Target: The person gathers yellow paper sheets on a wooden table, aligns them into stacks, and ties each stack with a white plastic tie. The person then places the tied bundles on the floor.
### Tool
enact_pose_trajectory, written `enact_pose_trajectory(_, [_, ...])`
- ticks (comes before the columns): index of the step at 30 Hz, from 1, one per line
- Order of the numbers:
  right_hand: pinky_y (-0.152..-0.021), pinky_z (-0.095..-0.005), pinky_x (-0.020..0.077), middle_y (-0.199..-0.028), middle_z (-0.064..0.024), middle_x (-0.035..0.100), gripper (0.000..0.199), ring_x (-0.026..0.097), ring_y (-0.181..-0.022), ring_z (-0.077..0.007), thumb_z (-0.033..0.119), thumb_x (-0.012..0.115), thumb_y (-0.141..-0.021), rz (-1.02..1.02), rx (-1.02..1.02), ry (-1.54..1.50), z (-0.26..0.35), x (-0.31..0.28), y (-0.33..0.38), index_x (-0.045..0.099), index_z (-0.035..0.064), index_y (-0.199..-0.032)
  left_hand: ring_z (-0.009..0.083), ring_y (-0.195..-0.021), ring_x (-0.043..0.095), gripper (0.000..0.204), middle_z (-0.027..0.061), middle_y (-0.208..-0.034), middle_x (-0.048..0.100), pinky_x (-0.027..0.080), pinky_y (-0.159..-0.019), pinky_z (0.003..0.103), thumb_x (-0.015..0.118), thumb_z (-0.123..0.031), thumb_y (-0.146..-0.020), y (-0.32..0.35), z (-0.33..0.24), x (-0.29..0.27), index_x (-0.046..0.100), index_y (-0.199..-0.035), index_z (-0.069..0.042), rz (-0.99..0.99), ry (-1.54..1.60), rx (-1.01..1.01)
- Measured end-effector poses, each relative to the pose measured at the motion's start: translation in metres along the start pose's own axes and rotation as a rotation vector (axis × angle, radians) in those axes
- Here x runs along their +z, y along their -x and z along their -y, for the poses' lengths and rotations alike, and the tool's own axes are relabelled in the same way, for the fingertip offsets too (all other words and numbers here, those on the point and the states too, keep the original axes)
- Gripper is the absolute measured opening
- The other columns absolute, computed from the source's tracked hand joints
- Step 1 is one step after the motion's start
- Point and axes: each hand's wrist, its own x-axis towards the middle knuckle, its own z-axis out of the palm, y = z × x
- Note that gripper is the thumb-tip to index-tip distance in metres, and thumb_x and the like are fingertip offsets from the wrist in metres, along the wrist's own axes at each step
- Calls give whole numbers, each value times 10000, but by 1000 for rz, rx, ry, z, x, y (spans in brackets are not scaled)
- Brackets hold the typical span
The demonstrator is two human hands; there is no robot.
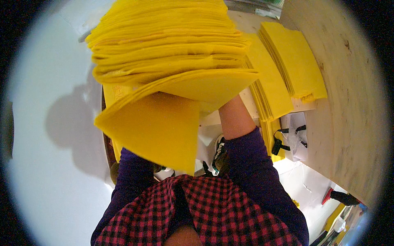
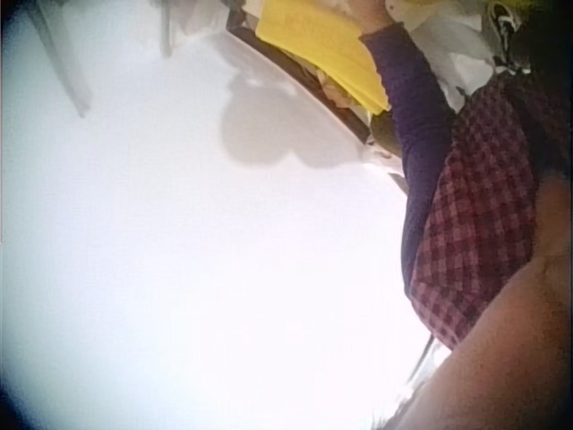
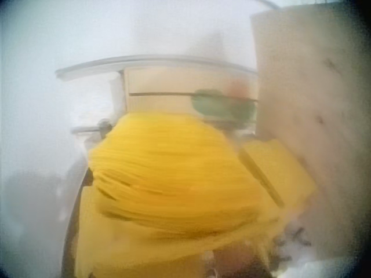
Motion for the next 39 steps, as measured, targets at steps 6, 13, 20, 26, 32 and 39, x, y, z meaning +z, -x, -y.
enact_pose_trajectory(6, [-917, -378, 412, -1208, -122, 551, 759, 530, -1076, -239, 661, 238, -890, 12, -2, 2, 3, -4, -6, 446, 58, -1301, 325, -1134, 477, 703, 174, -1259, 458, 378, -956, 352, 701, -193, -743, 24, 7, -5, 325, -1301, 10, -5, 28, -41])
enact_pose_trajectory(13, [-913, -384, 415, -1201, -123, 557, 762, 535, -1070, -243, 666, 239, -887, 2, 0, 3, 4, -7, -1, 451, 60, -1297, 309, -1120, 492, 681, 161, -1247, 474, 390, -944, 347, 699, -169, -747, 26, 0, -2, 333, -1294, 6, -20, 52, -37])
enact_pose_trajectory(20, [-909, -390, 418, -1193, -124, 563, 764, 541, -1063, -246, 670, 240, -884, 3, 0, 2, 6, -3, 0, 456, 62, -1294, 293, -1106, 507, 659, 149, -1234, 489, 402, -932, 342, 696, -145, -751, 1, -5, 9, 341, -1286, 2, -68, 110, 22])
enact_pose_trajectory(26, [-905, -395, 420, -1187, -124, 568, 767, 545, -1057, -249, 674, 241, -882, 34, -10, 30, 33, 4, -13, 460, 64, -1290, 279, -1094, 519, 641, 138, -1223, 503, 412, -922, 338, 694, -124, -754, 33, -19, 5, 348, -1280, -1, -149, 257, 19])
enact_pose_trajectory(32, [-902, -400, 423, -1180, -125, 573, 769, 550, -1052, -252, 678, 242, -879, 84, 40, 98, 74, 7, -19, 465, 66, -1287, 205, -972, 581, 446, 90, -1095, 591, 471, -830, 305, 678, -94, -789, 19, -92, 18, 482, -1182, -14, -118, 304, -110])
enact_pose_trajectory(39, [-849, -492, 438, -1131, -121, 605, 843, 566, -1022, -304, 776, 221, -801, 113, 249, 179, 31, 0, -17, 500, 128, -1263, 243, -996, 599, 385, 106, -1114, 610, 490, -867, 361, 646, -171, -835, 46, -113, 11, 531, -1175, -32, -101, 464, -591])
